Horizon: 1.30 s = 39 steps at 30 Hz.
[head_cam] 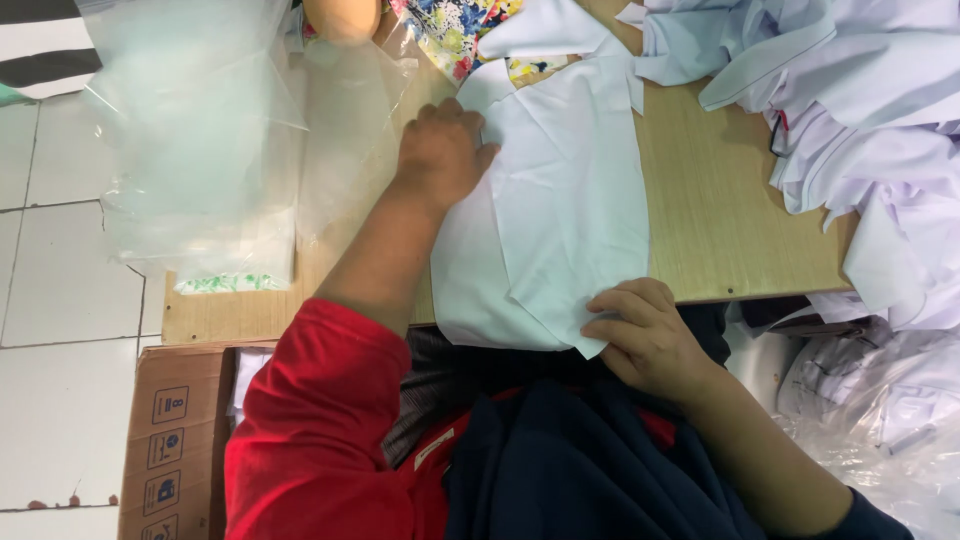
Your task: Folding white fabric pieces and placing them into clear plastic bags
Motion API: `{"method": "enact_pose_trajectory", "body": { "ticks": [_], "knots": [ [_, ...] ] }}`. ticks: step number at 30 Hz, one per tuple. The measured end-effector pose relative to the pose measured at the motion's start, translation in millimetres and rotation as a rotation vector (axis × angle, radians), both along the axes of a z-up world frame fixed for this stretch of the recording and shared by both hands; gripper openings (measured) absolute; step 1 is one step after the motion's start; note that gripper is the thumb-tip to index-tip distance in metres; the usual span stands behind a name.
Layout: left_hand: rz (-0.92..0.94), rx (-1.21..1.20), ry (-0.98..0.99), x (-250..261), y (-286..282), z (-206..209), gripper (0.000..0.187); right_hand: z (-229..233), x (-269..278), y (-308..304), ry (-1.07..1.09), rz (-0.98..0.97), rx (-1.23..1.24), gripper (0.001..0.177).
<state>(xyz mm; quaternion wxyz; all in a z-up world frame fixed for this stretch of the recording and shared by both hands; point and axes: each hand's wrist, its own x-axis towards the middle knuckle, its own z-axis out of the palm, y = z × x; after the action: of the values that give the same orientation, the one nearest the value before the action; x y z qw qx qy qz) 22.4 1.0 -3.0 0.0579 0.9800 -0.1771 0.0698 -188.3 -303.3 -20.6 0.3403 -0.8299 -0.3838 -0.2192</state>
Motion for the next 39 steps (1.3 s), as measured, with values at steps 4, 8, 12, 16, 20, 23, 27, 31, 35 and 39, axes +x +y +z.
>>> {"method": "enact_pose_trajectory", "body": {
  "ticks": [4, 8, 12, 16, 20, 23, 27, 31, 35, 39],
  "knots": [
    [0.218, -0.116, 0.226, 32.0, -15.8, -2.7, 0.038, -2.8, 4.0, -4.6, -0.053, 0.072, -0.060, 0.009],
    [0.206, -0.234, 0.175, 45.3, -19.4, -11.7, 0.009, -1.3, 7.1, 0.1, -0.137, 0.081, -0.041, 0.009],
    [0.182, -0.220, 0.044, 55.3, -22.3, -25.6, 0.006, -2.7, 7.2, 0.1, -0.156, 0.063, -0.060, 0.010],
    [0.129, -0.289, 0.039, -2.4, -13.2, 8.7, 0.022, -6.3, 7.1, -1.3, -0.145, 0.071, -0.028, 0.012],
    [-0.223, -0.757, -0.230, -118.0, 1.1, 62.1, 0.019, -8.1, 4.8, -2.0, -0.005, 0.072, 0.015, 0.013],
    [-0.293, -1.118, -0.054, -211.0, 6.9, 51.9, 0.008, -5.3, 3.7, -1.3, 0.087, 0.070, 0.061, 0.012],
    [-0.081, -1.287, 0.483, -289.6, 11.1, -25.3, 0.009, 0.6, -0.3, 8.1, 0.086, 0.055, 0.055, 0.009],
    [0.272, -1.315, 0.774, -318.8, 13.7, -106.9, 0.028, 4.7, -4.0, 20.1, 0.026, 0.041, 0.032, 0.009],
    [0.386, -1.537, 0.741, -308.2, 3.1, -105.3, 0.046, 10.4, -10.2, 17.7, -0.073, -0.044, -0.117, 0.010],
    [0.332, -1.812, 0.702, -302.0, -9.9, -98.6, 0.048, 13.8, -24.0, 7.1, -0.061, -0.095, -0.133, 0.023]
  ]
}}
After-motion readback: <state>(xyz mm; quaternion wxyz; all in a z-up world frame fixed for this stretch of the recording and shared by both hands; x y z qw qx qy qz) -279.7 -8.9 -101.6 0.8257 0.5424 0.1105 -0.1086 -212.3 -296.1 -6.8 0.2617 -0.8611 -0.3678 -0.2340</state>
